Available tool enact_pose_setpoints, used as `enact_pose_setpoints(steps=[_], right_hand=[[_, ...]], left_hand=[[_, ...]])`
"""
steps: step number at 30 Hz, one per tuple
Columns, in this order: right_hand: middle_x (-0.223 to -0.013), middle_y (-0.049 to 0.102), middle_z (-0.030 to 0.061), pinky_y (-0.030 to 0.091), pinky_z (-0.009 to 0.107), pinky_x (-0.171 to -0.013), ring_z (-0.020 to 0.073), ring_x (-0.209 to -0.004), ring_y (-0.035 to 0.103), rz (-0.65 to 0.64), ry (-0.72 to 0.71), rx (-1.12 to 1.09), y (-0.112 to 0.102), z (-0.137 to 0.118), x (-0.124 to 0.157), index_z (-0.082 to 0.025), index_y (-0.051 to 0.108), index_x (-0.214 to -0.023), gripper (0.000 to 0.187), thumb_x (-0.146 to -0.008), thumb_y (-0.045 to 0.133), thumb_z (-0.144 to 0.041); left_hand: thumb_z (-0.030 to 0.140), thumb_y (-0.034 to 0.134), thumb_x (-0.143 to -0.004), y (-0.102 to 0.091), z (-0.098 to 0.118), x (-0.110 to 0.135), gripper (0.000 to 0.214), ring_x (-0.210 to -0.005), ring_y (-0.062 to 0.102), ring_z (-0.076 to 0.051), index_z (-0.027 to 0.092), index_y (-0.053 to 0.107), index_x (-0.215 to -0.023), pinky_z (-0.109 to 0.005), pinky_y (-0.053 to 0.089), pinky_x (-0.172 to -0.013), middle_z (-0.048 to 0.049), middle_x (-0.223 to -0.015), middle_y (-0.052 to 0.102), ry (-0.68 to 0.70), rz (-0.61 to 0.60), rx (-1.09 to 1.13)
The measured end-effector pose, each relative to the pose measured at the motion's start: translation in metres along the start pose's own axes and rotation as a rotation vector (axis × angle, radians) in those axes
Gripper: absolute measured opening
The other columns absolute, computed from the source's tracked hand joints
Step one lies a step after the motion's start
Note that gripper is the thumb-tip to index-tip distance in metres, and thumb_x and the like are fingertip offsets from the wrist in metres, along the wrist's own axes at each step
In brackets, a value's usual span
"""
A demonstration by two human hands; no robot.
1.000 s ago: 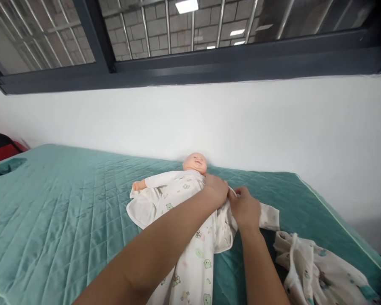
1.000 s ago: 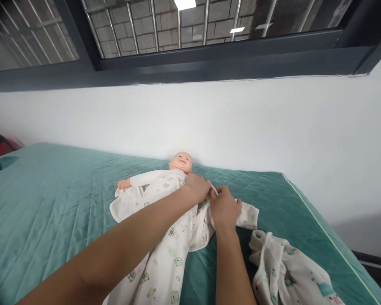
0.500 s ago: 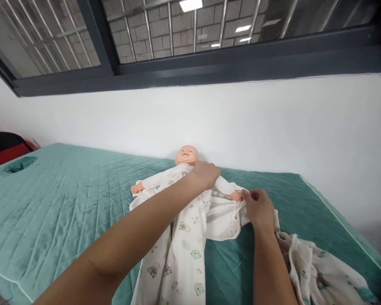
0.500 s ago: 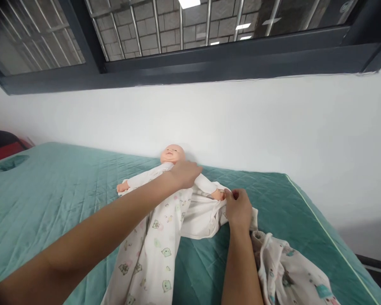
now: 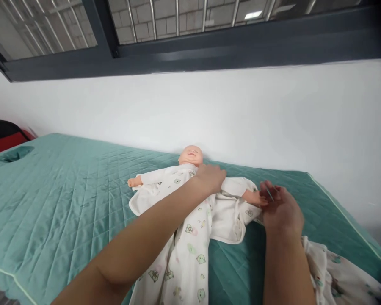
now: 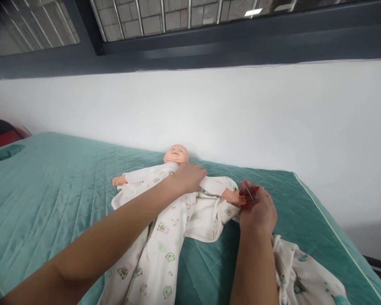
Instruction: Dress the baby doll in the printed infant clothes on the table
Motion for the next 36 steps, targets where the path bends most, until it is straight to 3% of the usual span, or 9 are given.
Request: enact_pose_setpoints(steps=[3,5,6,8,11,14,17,23,36], right_hand=[[-0.099,0.072,0.0068,0.055,0.04,-0.088,0.0233,-0.101,0.071,0.173,0.009,-0.062,-0.002,-0.005,0.009,-0.025,0.05,-0.083,0.015,-0.079,0.053,-0.039],[-0.099,0.073,0.0058,0.05,0.04,-0.1,0.0222,-0.104,0.07,0.265,-0.118,-0.026,0.007,-0.023,0.028,-0.023,0.054,-0.085,0.015,-0.078,0.059,-0.035],[-0.101,0.073,0.0062,0.048,0.04,-0.102,0.0221,-0.106,0.069,0.238,-0.202,0.007,0.019,-0.034,0.04,-0.023,0.057,-0.087,0.015,-0.08,0.059,-0.036],[-0.108,0.073,0.0071,0.047,0.041,-0.104,0.0228,-0.11,0.067,0.001,-0.242,0.061,0.061,-0.044,0.065,-0.021,0.061,-0.091,0.019,-0.085,0.058,-0.039],[-0.124,0.069,0.0067,0.043,0.042,-0.109,0.0231,-0.123,0.06,-0.474,-0.168,0.105,0.125,-0.035,0.106,-0.023,0.065,-0.1,0.024,-0.089,0.057,-0.042],[-0.145,0.056,0.0037,0.035,0.045,-0.117,0.0241,-0.14,0.045,-0.675,-0.119,0.17,0.149,-0.021,0.128,-0.028,0.063,-0.112,0.03,-0.086,0.064,-0.044],[-0.156,0.043,0.0008,0.032,0.048,-0.12,0.0259,-0.145,0.037,-0.748,-0.061,0.225,0.151,-0.012,0.128,-0.032,0.059,-0.118,0.043,-0.08,0.073,-0.046],[-0.16,0.034,-0.0003,0.034,0.05,-0.119,0.0268,-0.145,0.037,-0.855,0.0,0.237,0.151,-0.015,0.13,-0.035,0.052,-0.123,0.057,-0.074,0.08,-0.042],[-0.158,0.038,0.0008,0.035,0.051,-0.116,0.0282,-0.14,0.043,-0.844,-0.101,0.329,0.152,-0.019,0.134,-0.03,0.053,-0.108,0.04,-0.076,0.075,-0.039]], left_hand=[[0.027,0.054,-0.092,0.0,-0.008,0.024,0.032,-0.117,0.06,-0.031,0.015,0.062,-0.12,-0.045,0.05,-0.095,-0.0137,-0.124,0.065,-0.022,0.062,0.065],[0.035,0.05,-0.096,-0.005,-0.023,0.055,0.031,-0.119,0.06,-0.029,0.017,0.063,-0.118,-0.044,0.048,-0.1,-0.0115,-0.124,0.066,-0.044,0.195,0.171],[0.038,0.047,-0.098,-0.007,-0.035,0.072,0.033,-0.121,0.059,-0.026,0.02,0.062,-0.121,-0.042,0.047,-0.103,-0.0094,-0.128,0.066,-0.076,0.283,0.259],[0.041,0.045,-0.099,-0.001,-0.062,0.105,0.037,-0.127,0.056,-0.022,0.025,0.057,-0.13,-0.036,0.046,-0.107,-0.0047,-0.136,0.062,-0.164,0.434,0.472],[0.045,0.046,-0.098,0.026,-0.097,0.137,0.046,-0.137,0.048,-0.021,0.025,0.05,-0.139,-0.036,0.04,-0.116,-0.0049,-0.147,0.054,-0.317,0.583,0.718],[0.047,0.05,-0.096,0.052,-0.108,0.139,0.047,-0.142,0.043,-0.021,0.027,0.052,-0.138,-0.036,0.035,-0.121,-0.004,-0.152,0.048,-0.317,0.582,0.94],[0.05,0.056,-0.092,0.065,-0.113,0.134,0.051,-0.149,0.033,-0.022,0.03,0.051,-0.138,-0.039,0.029,-0.124,-0.0016,-0.159,0.038,-0.32,0.541,1.073],[0.056,0.064,-0.085,0.072,-0.118,0.134,0.059,-0.155,0.018,-0.027,0.034,0.05,-0.138,-0.046,0.025,-0.126,0.002,-0.167,0.019,-0.325,0.469,1.199],[0.047,0.07,-0.082,0.067,-0.118,0.137,0.041,-0.154,0.016,-0.027,0.028,0.059,-0.117,-0.045,0.022,-0.125,-0.0026,-0.164,0.018,-0.291,0.544,1.157]])
Point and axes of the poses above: each hand's wrist, its own x-axis away from the middle knuckle, its own y-axis out of the palm, z = x × y, the point moved 8 cm from there along -x, towards the middle knuckle
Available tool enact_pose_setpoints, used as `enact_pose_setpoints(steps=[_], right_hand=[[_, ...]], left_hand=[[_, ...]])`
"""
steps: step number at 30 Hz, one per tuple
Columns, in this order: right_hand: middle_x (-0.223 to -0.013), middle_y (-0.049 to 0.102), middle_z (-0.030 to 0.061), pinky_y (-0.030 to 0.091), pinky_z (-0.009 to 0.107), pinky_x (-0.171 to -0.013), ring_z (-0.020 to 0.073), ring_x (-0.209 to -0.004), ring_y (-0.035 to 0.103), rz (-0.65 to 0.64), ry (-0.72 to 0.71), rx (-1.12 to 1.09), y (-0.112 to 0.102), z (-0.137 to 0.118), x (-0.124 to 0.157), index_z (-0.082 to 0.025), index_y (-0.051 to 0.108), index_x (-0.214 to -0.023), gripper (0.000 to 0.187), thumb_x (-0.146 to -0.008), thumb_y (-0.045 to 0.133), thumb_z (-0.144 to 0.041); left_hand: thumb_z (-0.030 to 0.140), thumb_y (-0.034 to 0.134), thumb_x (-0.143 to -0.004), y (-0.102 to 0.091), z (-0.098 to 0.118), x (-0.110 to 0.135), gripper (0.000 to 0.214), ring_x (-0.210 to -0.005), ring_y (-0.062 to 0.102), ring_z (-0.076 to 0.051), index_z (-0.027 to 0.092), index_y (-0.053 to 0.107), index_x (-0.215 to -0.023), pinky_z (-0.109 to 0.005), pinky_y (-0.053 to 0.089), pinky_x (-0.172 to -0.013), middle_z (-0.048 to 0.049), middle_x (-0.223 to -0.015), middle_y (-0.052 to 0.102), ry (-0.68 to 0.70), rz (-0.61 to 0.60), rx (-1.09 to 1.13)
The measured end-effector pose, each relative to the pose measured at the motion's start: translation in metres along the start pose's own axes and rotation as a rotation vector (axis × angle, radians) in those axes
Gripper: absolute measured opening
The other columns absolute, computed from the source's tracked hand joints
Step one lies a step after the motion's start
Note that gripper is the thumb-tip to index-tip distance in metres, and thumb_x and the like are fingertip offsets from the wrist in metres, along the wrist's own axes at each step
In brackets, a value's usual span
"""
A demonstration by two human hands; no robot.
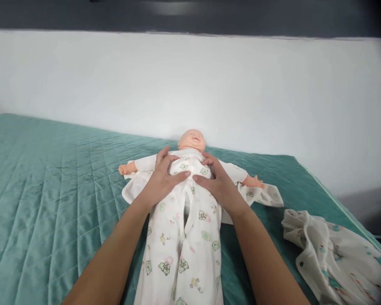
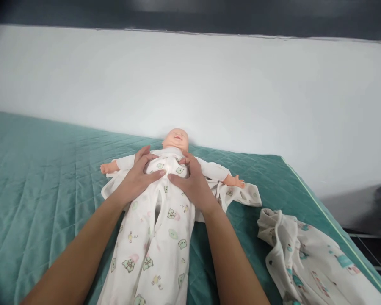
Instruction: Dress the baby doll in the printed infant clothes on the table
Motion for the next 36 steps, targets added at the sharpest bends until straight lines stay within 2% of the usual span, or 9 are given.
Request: enact_pose_setpoints(steps=[4,11,15,19,23,26,29,33,36], right_hand=[[-0.155,0.041,0.0026,0.034,0.049,-0.117,0.0267,-0.141,0.04,0.003,0.031,0.007,0.001,0.0,0.001,-0.033,0.047,-0.129,0.06,-0.076,0.075,-0.042],[-0.148,0.048,0.0026,0.044,0.046,-0.107,0.0271,-0.13,0.05,-0.037,0.037,0.032,0.001,0.0,0.001,-0.032,0.051,-0.124,0.055,-0.077,0.076,-0.043],[-0.148,0.047,0.0034,0.044,0.046,-0.104,0.0273,-0.121,0.054,-0.018,0.027,0.097,0.0,-0.004,0.002,-0.028,0.055,-0.107,0.039,-0.076,0.075,-0.04],[-0.154,0.041,0.0018,0.038,0.045,-0.107,0.0285,-0.133,0.044,-0.013,-0.065,0.196,0.002,-0.013,0.002,-0.025,0.057,-0.09,0.023,-0.078,0.072,-0.036],[-0.15,0.044,0.0024,0.036,0.048,-0.108,0.0303,-0.136,0.041,0.014,-0.113,0.253,0.002,-0.017,0.002,-0.024,0.06,-0.082,0.02,-0.079,0.073,-0.039],[-0.143,0.049,0.0033,0.034,0.051,-0.11,0.0323,-0.134,0.041,0.092,-0.178,0.318,0.0,-0.022,0.003,-0.024,0.059,-0.073,0.026,-0.077,0.076,-0.043],[-0.136,0.055,0.0049,0.033,0.053,-0.11,0.0331,-0.131,0.042,0.172,-0.248,0.402,-0.004,-0.025,0.006,-0.024,0.056,-0.064,0.034,-0.077,0.076,-0.047],[-0.132,0.059,0.0064,0.031,0.056,-0.112,0.0332,-0.129,0.042,0.211,-0.305,0.486,-0.011,-0.019,0.008,-0.024,0.056,-0.061,0.034,-0.079,0.072,-0.047],[-0.133,0.059,0.0072,0.031,0.057,-0.111,0.0342,-0.129,0.041,0.217,-0.323,0.554,-0.015,-0.014,0.009,-0.024,0.058,-0.061,0.03,-0.079,0.071,-0.045]], left_hand=[[0.048,0.069,-0.083,0.001,0.002,-0.002,0.049,-0.155,0.012,-0.027,0.028,0.056,-0.126,-0.046,0.021,-0.125,-0.0032,-0.164,0.014,-0.023,-0.022,-0.018],[0.051,0.074,-0.078,-0.001,-0.012,-0.013,0.046,-0.153,0.021,-0.028,0.029,0.059,-0.117,-0.043,0.031,-0.121,-0.0016,-0.164,0.016,-0.018,-0.056,0.043],[0.044,0.074,-0.079,-0.003,-0.006,-0.01,0.034,-0.15,0.025,-0.029,0.027,0.057,-0.105,-0.044,0.038,-0.114,-0.0017,-0.162,0.02,0.039,-0.032,0.001],[0.037,0.07,-0.083,-0.004,0.011,-0.004,0.023,-0.146,0.031,-0.028,0.024,0.054,-0.093,-0.044,0.04,-0.111,-0.0024,-0.159,0.027,0.152,-0.041,-0.087],[0.035,0.065,-0.087,-0.004,0.023,0.002,0.016,-0.14,0.038,-0.027,0.023,0.054,-0.086,-0.045,0.036,-0.113,-0.0039,-0.152,0.038,0.296,0.002,-0.245],[0.035,0.063,-0.089,-0.006,0.032,0.008,0.017,-0.127,0.046,-0.026,0.022,0.056,-0.082,-0.043,0.039,-0.108,-0.0067,-0.133,0.053,0.429,0.114,-0.369],[0.037,0.06,-0.09,-0.006,0.035,0.014,0.023,-0.102,0.053,-0.023,0.022,0.054,-0.073,-0.04,0.045,-0.093,-0.0059,-0.101,0.061,0.473,0.188,-0.469],[0.039,0.058,-0.09,-0.008,0.032,0.027,0.034,-0.084,0.053,-0.022,0.022,0.048,-0.063,-0.04,0.041,-0.083,-0.0024,-0.069,0.056,0.492,0.211,-0.578],[0.041,0.057,-0.09,-0.017,0.016,0.043,0.038,-0.078,0.053,-0.021,0.022,0.046,-0.059,-0.039,0.041,-0.081,-0.0018,-0.063,0.053,0.422,0.24,-0.59]])
Point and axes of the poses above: each hand's wrist, its own x-axis away from the middle knuckle, its own y-axis out of the palm, z = x × y, the point moved 8 cm from there along -x, towards the middle knuckle
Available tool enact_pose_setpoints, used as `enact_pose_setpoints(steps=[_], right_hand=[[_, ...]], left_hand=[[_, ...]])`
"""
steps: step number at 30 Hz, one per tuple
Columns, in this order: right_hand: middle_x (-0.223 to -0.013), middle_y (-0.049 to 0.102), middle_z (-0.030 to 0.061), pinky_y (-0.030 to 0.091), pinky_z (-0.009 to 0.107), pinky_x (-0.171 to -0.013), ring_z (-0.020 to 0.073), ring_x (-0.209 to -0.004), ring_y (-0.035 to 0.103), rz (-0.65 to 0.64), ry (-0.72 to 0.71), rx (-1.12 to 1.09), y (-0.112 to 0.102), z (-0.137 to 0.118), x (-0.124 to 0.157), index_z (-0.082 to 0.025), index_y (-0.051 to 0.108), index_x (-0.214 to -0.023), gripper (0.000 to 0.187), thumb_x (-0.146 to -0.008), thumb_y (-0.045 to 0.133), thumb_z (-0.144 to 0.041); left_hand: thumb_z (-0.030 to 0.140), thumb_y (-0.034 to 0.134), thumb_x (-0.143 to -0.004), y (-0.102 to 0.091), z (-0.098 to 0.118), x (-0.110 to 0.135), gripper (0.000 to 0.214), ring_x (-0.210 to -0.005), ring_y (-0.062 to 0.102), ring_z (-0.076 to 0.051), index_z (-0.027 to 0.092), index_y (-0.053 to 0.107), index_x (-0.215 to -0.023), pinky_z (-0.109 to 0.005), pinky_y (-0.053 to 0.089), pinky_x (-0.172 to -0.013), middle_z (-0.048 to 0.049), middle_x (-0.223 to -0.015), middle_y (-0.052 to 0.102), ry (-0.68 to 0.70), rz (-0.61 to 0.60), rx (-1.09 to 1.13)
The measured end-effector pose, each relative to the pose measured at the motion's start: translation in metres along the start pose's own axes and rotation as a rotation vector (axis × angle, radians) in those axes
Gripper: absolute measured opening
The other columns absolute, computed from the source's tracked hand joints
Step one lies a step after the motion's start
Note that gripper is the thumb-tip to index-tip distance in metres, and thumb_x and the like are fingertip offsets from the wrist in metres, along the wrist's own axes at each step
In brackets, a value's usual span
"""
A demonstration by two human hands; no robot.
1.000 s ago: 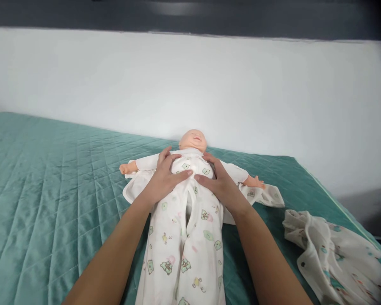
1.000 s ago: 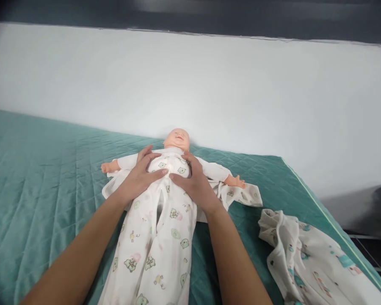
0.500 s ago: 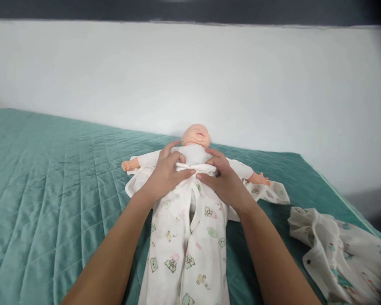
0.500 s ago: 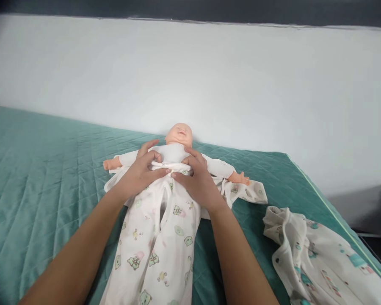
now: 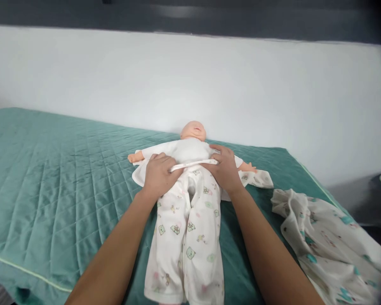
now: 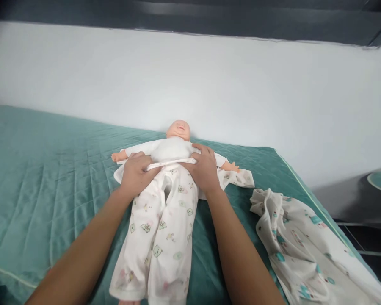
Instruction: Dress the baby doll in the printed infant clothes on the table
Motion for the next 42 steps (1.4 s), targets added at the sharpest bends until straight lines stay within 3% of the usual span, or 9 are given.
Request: enact_pose_setpoints(steps=[5,12,18,23,26,30,34,38,42], right_hand=[[-0.132,0.06,0.0073,0.035,0.054,-0.106,0.0337,-0.125,0.044,0.084,-0.117,0.107,-0.007,-0.013,0.015,-0.023,0.06,-0.066,0.016,-0.08,0.067,-0.03],[-0.109,0.06,0.0081,0.044,0.047,-0.095,0.0274,-0.106,0.054,0.261,-0.128,0.125,-0.029,-0.028,0.075,-0.023,0.06,-0.069,0.01,-0.078,0.061,-0.021],[-0.08,0.062,0.0044,0.048,0.04,-0.077,0.0225,-0.081,0.059,0.096,-0.101,-0.108,-0.031,-0.047,0.121,-0.025,0.054,-0.064,0.026,-0.087,0.062,-0.035],[-0.067,0.056,0.0011,0.044,0.037,-0.076,0.021,-0.074,0.054,-0.025,0.102,-0.067,-0.016,-0.03,0.118,-0.024,0.047,-0.063,0.034,-0.089,0.055,-0.044],[-0.067,0.052,-0.0004,0.043,0.035,-0.075,0.0199,-0.074,0.052,-0.058,0.172,-0.093,-0.01,-0.02,0.112,-0.024,0.045,-0.065,0.037,-0.089,0.053,-0.05],[-0.082,0.061,0.0005,0.046,0.033,-0.076,0.0206,-0.083,0.056,-0.113,0.236,-0.306,-0.008,-0.013,0.112,-0.023,0.059,-0.086,0.032,-0.085,0.059,-0.055],[-0.104,0.067,0.0023,0.049,0.035,-0.085,0.0217,-0.094,0.061,-0.113,0.317,-0.475,-0.006,-0.004,0.114,-0.023,0.06,-0.109,0.046,-0.076,0.073,-0.052],[-0.099,0.067,0.003,0.048,0.035,-0.079,0.0219,-0.089,0.06,-0.085,0.364,-0.429,-0.003,0.003,0.11,-0.021,0.061,-0.103,0.046,-0.072,0.078,-0.05],[-0.085,0.06,0.0012,0.044,0.033,-0.072,0.0193,-0.078,0.053,-0.008,0.311,-0.255,-0.007,-0.001,0.106,-0.021,0.06,-0.083,0.036,-0.07,0.077,-0.051]], left_hand=[[0.044,0.057,-0.091,-0.002,-0.021,0.035,0.026,-0.083,0.057,-0.021,0.022,0.062,-0.079,-0.036,0.044,-0.079,-0.0028,-0.076,0.061,-0.157,-0.019,0.085],[0.038,0.052,-0.095,-0.004,-0.016,0.046,0.021,-0.101,0.057,-0.027,0.021,0.064,-0.094,-0.04,0.042,-0.088,-0.0086,-0.095,0.07,-0.118,-0.038,-0.109],[0.027,0.046,-0.094,-0.001,0.0,0.048,0.021,-0.099,0.061,-0.03,0.018,0.064,-0.101,-0.042,0.041,-0.087,-0.0139,-0.1,0.07,-0.033,-0.107,-0.283],[0.026,0.043,-0.095,0.003,-0.007,0.052,0.023,-0.093,0.065,-0.026,0.02,0.06,-0.11,-0.035,0.043,-0.073,-0.0099,-0.11,0.07,-0.152,-0.118,-0.199],[0.024,0.044,-0.095,0.002,-0.007,0.05,0.021,-0.097,0.065,-0.024,0.019,0.06,-0.108,-0.032,0.045,-0.078,-0.0085,-0.107,0.07,-0.15,-0.071,-0.045],[0.025,0.045,-0.096,0.001,-0.003,0.04,0.02,-0.102,0.064,-0.024,0.018,0.06,-0.107,-0.033,0.046,-0.082,-0.0092,-0.106,0.069,-0.105,-0.02,0.005],[0.03,0.042,-0.098,0.009,0.003,0.023,0.022,-0.106,0.064,-0.025,0.021,0.06,-0.109,-0.033,0.046,-0.08,-0.0094,-0.114,0.067,-0.102,-0.056,-0.075],[0.033,0.042,-0.099,0.015,0.006,0.015,0.023,-0.1,0.065,-0.024,0.021,0.06,-0.108,-0.031,0.045,-0.071,-0.0088,-0.116,0.065,-0.112,-0.102,-0.165],[0.033,0.047,-0.097,0.008,0.007,0.026,0.019,-0.096,0.063,-0.022,0.021,0.061,-0.1,-0.03,0.042,-0.067,-0.0079,-0.113,0.064,-0.104,-0.086,-0.162]])
Point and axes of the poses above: each hand's wrist, its own x-axis away from the middle knuckle, its own y-axis out of the palm, z = x × y, the point moved 8 cm from there along -x, towards the middle knuckle
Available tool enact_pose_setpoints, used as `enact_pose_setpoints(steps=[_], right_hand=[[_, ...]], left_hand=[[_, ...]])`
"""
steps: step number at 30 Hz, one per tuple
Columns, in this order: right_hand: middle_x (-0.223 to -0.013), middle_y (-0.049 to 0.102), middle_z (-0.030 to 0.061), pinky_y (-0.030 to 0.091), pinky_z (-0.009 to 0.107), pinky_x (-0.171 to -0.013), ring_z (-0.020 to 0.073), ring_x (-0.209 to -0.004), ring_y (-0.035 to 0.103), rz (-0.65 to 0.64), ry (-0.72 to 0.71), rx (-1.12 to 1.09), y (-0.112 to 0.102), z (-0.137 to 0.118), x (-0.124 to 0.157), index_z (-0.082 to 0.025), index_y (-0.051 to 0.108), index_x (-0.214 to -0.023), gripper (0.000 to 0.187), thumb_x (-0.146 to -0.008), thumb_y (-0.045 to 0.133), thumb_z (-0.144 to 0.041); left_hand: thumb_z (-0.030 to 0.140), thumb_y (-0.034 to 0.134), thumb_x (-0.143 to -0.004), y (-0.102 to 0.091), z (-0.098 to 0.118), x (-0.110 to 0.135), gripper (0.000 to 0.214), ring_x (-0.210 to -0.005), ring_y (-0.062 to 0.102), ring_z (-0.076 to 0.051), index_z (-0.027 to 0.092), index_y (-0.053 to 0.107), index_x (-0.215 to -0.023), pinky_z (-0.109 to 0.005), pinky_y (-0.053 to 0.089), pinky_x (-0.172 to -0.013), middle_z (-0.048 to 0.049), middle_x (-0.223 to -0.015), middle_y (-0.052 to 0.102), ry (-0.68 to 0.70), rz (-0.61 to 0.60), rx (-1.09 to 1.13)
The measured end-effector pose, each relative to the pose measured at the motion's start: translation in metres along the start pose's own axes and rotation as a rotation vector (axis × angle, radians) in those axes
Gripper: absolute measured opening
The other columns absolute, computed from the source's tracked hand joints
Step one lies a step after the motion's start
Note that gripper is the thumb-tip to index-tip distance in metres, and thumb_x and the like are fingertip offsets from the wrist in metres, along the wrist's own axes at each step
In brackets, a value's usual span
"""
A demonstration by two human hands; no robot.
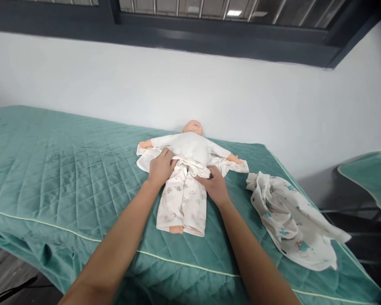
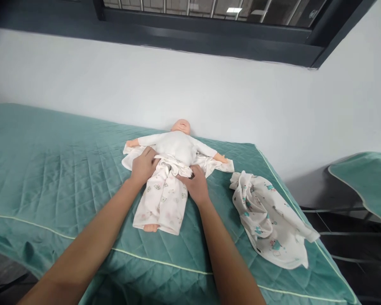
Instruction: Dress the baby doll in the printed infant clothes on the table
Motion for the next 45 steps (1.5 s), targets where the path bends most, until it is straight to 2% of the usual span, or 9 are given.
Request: enact_pose_setpoints(steps=[4,11,15,23,26,32,38,41,45], right_hand=[[-0.084,0.056,0.0008,0.043,0.032,-0.073,0.0185,-0.078,0.051,0.058,-0.087,0.049,-0.004,-0.008,0.004,-0.022,0.054,-0.07,0.032,-0.071,0.073,-0.047],[-0.07,0.059,-0.0011,0.038,0.03,-0.065,0.0176,-0.069,0.052,0.047,-0.056,0.09,0.0,-0.004,0.005,-0.022,0.057,-0.067,0.018,-0.076,0.063,-0.038],[-0.061,0.055,-0.0026,0.033,0.028,-0.06,0.016,-0.064,0.049,0.041,-0.073,0.108,-0.001,-0.011,0.015,-0.021,0.057,-0.065,0.023,-0.078,0.062,-0.039],[-0.054,0.034,-0.0059,0.028,0.025,-0.055,0.0102,-0.056,0.038,-0.023,-0.151,0.102,0.004,-0.035,0.074,-0.021,0.038,-0.056,0.047,-0.086,0.057,-0.052],[-0.055,0.033,-0.006,0.027,0.025,-0.055,0.01,-0.057,0.037,0.004,-0.136,0.097,0.004,-0.035,0.071,-0.021,0.038,-0.058,0.047,-0.089,0.053,-0.053],[-0.056,0.039,-0.0056,0.028,0.025,-0.057,0.0107,-0.058,0.039,0.036,-0.13,0.112,0.004,-0.03,0.062,-0.021,0.04,-0.059,0.046,-0.089,0.054,-0.052],[-0.059,0.05,-0.0035,0.032,0.026,-0.061,0.0129,-0.062,0.046,0.05,-0.115,0.113,0.004,-0.024,0.061,-0.02,0.053,-0.064,0.042,-0.089,0.054,-0.053],[-0.064,0.056,-0.0017,0.034,0.027,-0.064,0.0141,-0.066,0.049,0.065,-0.101,0.102,0.002,-0.025,0.059,-0.019,0.056,-0.066,0.041,-0.089,0.055,-0.053],[-0.06,0.05,-0.0032,0.032,0.026,-0.062,0.0132,-0.063,0.045,0.061,-0.069,0.078,0.001,-0.027,0.063,-0.019,0.052,-0.061,0.044,-0.088,0.057,-0.054]], left_hand=[[0.029,0.051,-0.093,-0.011,0.003,0.031,0.015,-0.086,0.061,-0.017,0.021,0.059,-0.084,-0.028,0.041,-0.068,-0.0038,-0.098,0.063,0.03,0.014,0.128],[0.032,0.049,-0.093,-0.026,0.008,0.086,0.022,-0.078,0.058,-0.015,0.021,0.056,-0.076,-0.027,0.042,-0.071,-0.0016,-0.087,0.06,-0.044,-0.008,0.219],[0.032,0.046,-0.095,-0.024,0.007,0.088,0.019,-0.083,0.058,-0.017,0.022,0.055,-0.083,-0.028,0.041,-0.07,-0.0022,-0.091,0.06,-0.088,-0.006,0.181],[0.032,0.044,-0.097,-0.018,0.006,0.086,0.016,-0.089,0.06,-0.02,0.022,0.057,-0.099,-0.03,0.042,-0.073,-0.0044,-0.101,0.062,-0.033,-0.01,0.185],[0.03,0.047,-0.095,-0.017,0.004,0.086,0.017,-0.094,0.06,-0.02,0.022,0.058,-0.106,-0.03,0.044,-0.077,-0.0045,-0.104,0.062,-0.022,0.023,0.277],[0.028,0.053,-0.09,-0.017,0.0,0.08,0.012,-0.08,0.056,-0.015,0.02,0.061,-0.085,-0.028,0.043,-0.075,-0.001,-0.089,0.058,-0.048,0.0,0.45],[0.03,0.052,-0.091,-0.031,0.014,0.109,0.024,-0.079,0.054,-0.015,0.018,0.056,-0.071,-0.028,0.042,-0.074,-0.0019,-0.086,0.054,-0.018,-0.039,0.65],[0.038,0.059,-0.089,-0.028,0.016,0.127,0.02,-0.087,0.056,-0.017,0.018,0.058,-0.086,-0.029,0.045,-0.078,-0.0034,-0.098,0.054,-0.053,-0.105,0.658],[0.044,0.073,-0.078,-0.02,0.015,0.134,0.045,-0.1,0.055,-0.02,0.02,0.053,-0.11,-0.031,0.047,-0.084,-0.0057,-0.113,0.051,-0.096,-0.161,0.602]])
Point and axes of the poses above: each hand's wrist, its own x-axis away from the middle knuckle, its own y-axis out of the palm, z = x × y, the point moved 8 cm from there along -x, towards the middle knuckle
